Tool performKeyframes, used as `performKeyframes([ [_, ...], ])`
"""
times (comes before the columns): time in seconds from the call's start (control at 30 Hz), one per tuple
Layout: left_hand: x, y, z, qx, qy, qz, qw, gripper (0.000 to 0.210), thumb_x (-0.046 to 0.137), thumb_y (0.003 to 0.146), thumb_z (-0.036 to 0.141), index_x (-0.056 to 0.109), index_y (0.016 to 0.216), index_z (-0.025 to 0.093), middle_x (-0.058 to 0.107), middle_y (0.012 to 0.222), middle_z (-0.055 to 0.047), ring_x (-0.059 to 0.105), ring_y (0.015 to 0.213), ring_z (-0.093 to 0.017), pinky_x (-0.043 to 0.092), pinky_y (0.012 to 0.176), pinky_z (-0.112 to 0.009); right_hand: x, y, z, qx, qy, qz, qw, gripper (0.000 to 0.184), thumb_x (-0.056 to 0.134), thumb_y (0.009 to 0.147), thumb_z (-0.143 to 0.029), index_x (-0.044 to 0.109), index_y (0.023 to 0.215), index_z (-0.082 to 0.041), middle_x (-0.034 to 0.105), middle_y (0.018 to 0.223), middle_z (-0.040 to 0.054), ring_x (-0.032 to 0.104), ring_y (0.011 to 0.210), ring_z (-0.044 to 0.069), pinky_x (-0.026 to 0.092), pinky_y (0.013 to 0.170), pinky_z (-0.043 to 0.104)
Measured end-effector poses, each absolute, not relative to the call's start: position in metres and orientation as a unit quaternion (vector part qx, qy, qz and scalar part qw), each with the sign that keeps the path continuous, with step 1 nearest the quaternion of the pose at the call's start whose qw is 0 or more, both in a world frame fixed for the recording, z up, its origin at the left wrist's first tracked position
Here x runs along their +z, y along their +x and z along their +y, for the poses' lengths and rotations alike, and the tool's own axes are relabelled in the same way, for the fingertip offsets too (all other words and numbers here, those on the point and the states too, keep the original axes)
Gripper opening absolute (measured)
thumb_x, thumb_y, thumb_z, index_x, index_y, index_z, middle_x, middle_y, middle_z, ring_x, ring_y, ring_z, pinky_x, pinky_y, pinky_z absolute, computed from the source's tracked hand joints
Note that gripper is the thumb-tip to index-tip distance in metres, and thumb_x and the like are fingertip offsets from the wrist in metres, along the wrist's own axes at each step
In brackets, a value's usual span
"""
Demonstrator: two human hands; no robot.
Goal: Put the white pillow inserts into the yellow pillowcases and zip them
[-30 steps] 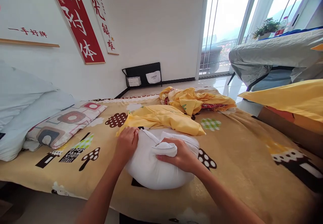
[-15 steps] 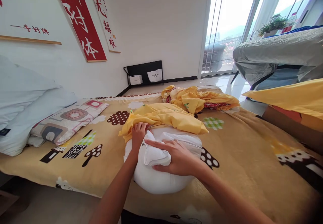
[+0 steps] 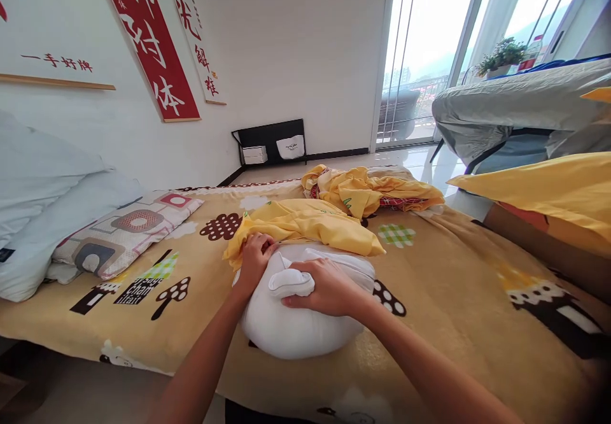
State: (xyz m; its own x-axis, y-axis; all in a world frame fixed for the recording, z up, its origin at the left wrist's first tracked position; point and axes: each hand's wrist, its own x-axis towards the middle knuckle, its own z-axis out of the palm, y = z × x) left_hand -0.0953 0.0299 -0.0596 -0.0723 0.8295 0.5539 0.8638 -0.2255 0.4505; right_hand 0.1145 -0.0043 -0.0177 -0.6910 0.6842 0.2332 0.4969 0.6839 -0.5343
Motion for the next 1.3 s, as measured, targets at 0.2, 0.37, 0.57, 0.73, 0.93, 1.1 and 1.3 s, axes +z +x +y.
performKeyframes([
  [0.2, -0.037, -0.098, 0.026, -0.327, -0.720, -0.612, 0.030, 0.015, 0.044, 0.090, 0.024, 0.048, 0.077, 0.020, 0.058, 0.085, -0.005, 0.053, 0.085, -0.019, 0.041, 0.079, -0.032, -0.016, 0.118, -0.002, 0.237, -0.323, -0.886, 0.231, 0.024, 0.070, 0.074, -0.042, 0.070, 0.089, -0.024, 0.070, 0.083, 0.0013, 0.058, 0.077, 0.019, 0.032, 0.065, 0.027],
  [0.37, -0.038, -0.095, 0.038, -0.278, -0.716, -0.640, 0.027, 0.013, 0.036, 0.092, 0.024, 0.045, 0.083, 0.021, 0.058, 0.079, -0.005, 0.055, 0.077, -0.020, 0.039, 0.069, -0.031, -0.020, 0.122, -0.002, 0.261, -0.353, -0.867, 0.235, 0.024, 0.069, 0.073, -0.043, 0.071, 0.087, -0.024, 0.070, 0.083, 0.0012, 0.059, 0.077, 0.018, 0.033, 0.066, 0.025],
  [0.57, -0.026, -0.101, 0.038, -0.281, -0.737, -0.613, -0.047, 0.010, 0.046, 0.084, 0.027, 0.048, 0.090, 0.021, 0.056, 0.073, 0.001, 0.054, 0.068, -0.014, 0.040, 0.063, -0.025, -0.020, 0.128, 0.014, 0.258, -0.427, -0.830, 0.249, 0.021, 0.067, 0.073, -0.042, 0.070, 0.076, -0.021, 0.068, 0.077, 0.0026, 0.058, 0.075, 0.019, 0.032, 0.061, 0.026],
  [0.73, -0.023, -0.126, 0.028, -0.196, -0.756, -0.623, -0.036, 0.004, 0.053, 0.074, 0.021, 0.054, 0.077, 0.019, 0.061, 0.074, -0.001, 0.055, 0.071, -0.017, 0.038, 0.065, -0.028, -0.009, 0.125, 0.031, 0.240, -0.489, -0.813, 0.208, 0.029, 0.068, 0.071, -0.047, 0.068, 0.077, -0.019, 0.068, 0.084, 0.0052, 0.059, 0.077, 0.019, 0.032, 0.059, 0.026],
  [0.93, -0.059, -0.147, 0.025, -0.291, -0.669, -0.622, 0.283, 0.017, 0.047, 0.085, 0.027, 0.057, 0.075, 0.018, 0.062, 0.078, -0.009, 0.054, 0.083, -0.026, 0.040, 0.078, -0.038, 0.002, 0.112, 0.046, 0.223, -0.516, -0.806, 0.186, 0.030, 0.067, 0.070, -0.047, 0.066, 0.079, -0.018, 0.068, 0.087, 0.0067, 0.060, 0.081, 0.021, 0.036, 0.060, 0.026],
  [1.1, -0.059, -0.135, 0.037, -0.354, -0.689, -0.566, 0.281, 0.013, 0.052, 0.083, 0.028, 0.058, 0.076, 0.020, 0.063, 0.076, -0.007, 0.053, 0.079, -0.022, 0.040, 0.076, -0.033, 0.003, 0.091, 0.047, 0.184, -0.536, -0.810, 0.148, 0.039, 0.065, 0.068, -0.050, 0.069, 0.091, -0.018, 0.069, 0.091, 0.0101, 0.063, 0.085, 0.026, 0.042, 0.065, 0.030],
  [1.3, -0.034, -0.097, 0.046, -0.475, -0.631, -0.613, 0.013, 0.011, 0.053, 0.071, 0.023, 0.047, 0.063, 0.020, 0.050, 0.058, 0.004, 0.044, 0.056, -0.011, 0.034, 0.056, -0.024, 0.003, 0.066, 0.045, 0.146, -0.532, -0.827, 0.112, 0.043, 0.061, 0.070, -0.044, 0.069, 0.104, -0.019, 0.070, 0.102, 0.0125, 0.064, 0.096, 0.029, 0.047, 0.074, 0.033],
])
